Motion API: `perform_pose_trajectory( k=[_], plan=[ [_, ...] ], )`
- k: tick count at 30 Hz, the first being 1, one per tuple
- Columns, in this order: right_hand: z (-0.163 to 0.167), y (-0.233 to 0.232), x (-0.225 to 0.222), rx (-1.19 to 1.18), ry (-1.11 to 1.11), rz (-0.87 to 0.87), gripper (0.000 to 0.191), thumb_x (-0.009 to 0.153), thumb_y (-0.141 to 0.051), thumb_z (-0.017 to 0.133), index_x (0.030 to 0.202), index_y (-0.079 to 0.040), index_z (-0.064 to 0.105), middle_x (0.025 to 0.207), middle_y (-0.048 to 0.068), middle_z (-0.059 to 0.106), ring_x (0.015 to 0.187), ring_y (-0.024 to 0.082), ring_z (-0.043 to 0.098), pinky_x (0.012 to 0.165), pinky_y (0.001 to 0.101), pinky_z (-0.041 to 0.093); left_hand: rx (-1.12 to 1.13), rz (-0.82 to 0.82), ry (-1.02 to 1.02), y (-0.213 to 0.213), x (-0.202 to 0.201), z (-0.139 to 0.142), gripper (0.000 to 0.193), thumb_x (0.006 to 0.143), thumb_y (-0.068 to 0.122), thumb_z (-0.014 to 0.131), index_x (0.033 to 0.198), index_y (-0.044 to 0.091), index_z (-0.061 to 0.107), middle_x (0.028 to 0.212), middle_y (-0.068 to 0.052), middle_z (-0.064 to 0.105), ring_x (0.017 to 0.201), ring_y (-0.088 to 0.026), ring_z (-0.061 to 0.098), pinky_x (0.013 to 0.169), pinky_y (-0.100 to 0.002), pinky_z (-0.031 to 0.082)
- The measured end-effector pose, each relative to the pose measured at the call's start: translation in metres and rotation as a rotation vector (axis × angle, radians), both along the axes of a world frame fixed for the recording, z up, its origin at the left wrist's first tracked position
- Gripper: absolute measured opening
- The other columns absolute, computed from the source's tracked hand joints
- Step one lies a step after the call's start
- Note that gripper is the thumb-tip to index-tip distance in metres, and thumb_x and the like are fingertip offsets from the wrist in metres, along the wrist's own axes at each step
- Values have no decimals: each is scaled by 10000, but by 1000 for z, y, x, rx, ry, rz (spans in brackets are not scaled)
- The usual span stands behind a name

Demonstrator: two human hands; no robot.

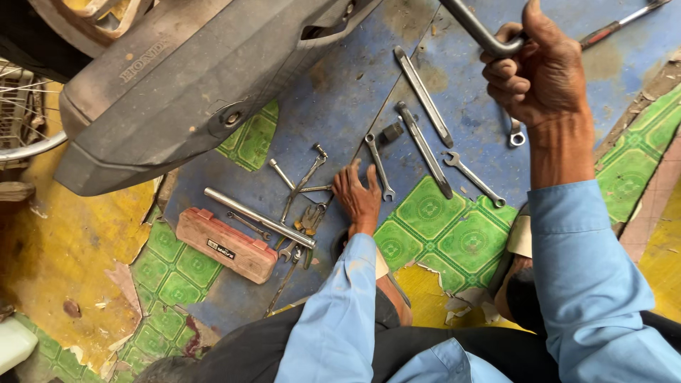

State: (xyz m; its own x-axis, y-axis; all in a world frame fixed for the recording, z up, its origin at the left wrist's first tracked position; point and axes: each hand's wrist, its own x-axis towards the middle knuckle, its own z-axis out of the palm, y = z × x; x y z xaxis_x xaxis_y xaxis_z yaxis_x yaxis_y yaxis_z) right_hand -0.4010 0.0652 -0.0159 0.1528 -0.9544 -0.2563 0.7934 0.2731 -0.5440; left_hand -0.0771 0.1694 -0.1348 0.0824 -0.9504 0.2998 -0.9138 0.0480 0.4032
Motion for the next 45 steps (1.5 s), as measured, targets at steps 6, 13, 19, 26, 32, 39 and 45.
perform_pose_trajectory(
  k=[6, 13, 19, 26, 32, 39, 45],
  plan=[
    [0, 1, -3, 91, -73, 2, 507, 1126, -459, 576, 944, -3, 701, 687, 123, 585, 440, 55, 404, 370, 145, 297, 534, -227, 775, -117, -47, 66, 638, 937, 624, 581, 1186, 53, 718, 1162, -166, 763, 1111, -288, 722, 965, -424, 574],
    [1, 2, 4, 48, 2, 12, 553, 1170, -529, 539, 987, -19, 644, 703, 64, 542, 489, 64, 399, 410, 180, 288, 642, -645, 1497, -177, -126, 148, 552, 1055, 541, 566, 1310, 59, 650, 1234, -163, 759, 1179, -247, 720, 1008, -396, 563],
    [32, 8, 41, -357, 1454, -523, 335, 1087, -346, 641, 1166, -32, 557, 936, 80, 632, 848, 183, 599, 748, 307, 482, 582, -624, 1440, -180, -124, 151, 386, 1085, 428, 600, 1154, 76, 745, 1086, -87, 814, 1043, -140, 700, 929, -273, 473],
    [31, -3, 48, -762, 1931, -498, 462, 1048, -238, 850, 841, -30, 493, 919, 141, 547, 983, 323, 543, 896, 464, 451, 595, -596, 1496, -181, -118, 149, 369, 1058, 416, 645, 1127, 66, 739, 1129, -99, 780, 1041, -133, 675, 898, -296, 520],
    [10, -15, 32, -841, 1971, -439, 565, 1028, -306, 881, 774, -56, 443, 736, 111, 461, 703, 303, 471, 671, 429, 400, 638, -635, 1735, -184, -123, 147, 402, 1053, 373, 668, 1192, -3, 683, 1191, -200, 755, 1090, -237, 737, 980, -343, 588],
    [1, -20, 35, -769, 1878, -444, 626, 1013, -282, 900, 629, -84, 446, 564, 75, 428, 502, 203, 422, 514, 370, 328, 576, -569, 1775, -172, -130, 158, 404, 1054, 370, 656, 1166, -18, 652, 1087, -195, 753, 1021, -270, 761, 959, -374, 617],
    [0, -9, 66, -234, 1014, -379, 514, 1054, -280, 799, 638, -76, 576, 554, -47, 490, 485, 55, 407, 462, 258, 295, 505, -527, 1709, -173, -137, 163, 384, 1044, 374, 670, 1068, -9, 668, 960, -178, 762, 917, -260, 761, 895, -383, 633]
  ],
)
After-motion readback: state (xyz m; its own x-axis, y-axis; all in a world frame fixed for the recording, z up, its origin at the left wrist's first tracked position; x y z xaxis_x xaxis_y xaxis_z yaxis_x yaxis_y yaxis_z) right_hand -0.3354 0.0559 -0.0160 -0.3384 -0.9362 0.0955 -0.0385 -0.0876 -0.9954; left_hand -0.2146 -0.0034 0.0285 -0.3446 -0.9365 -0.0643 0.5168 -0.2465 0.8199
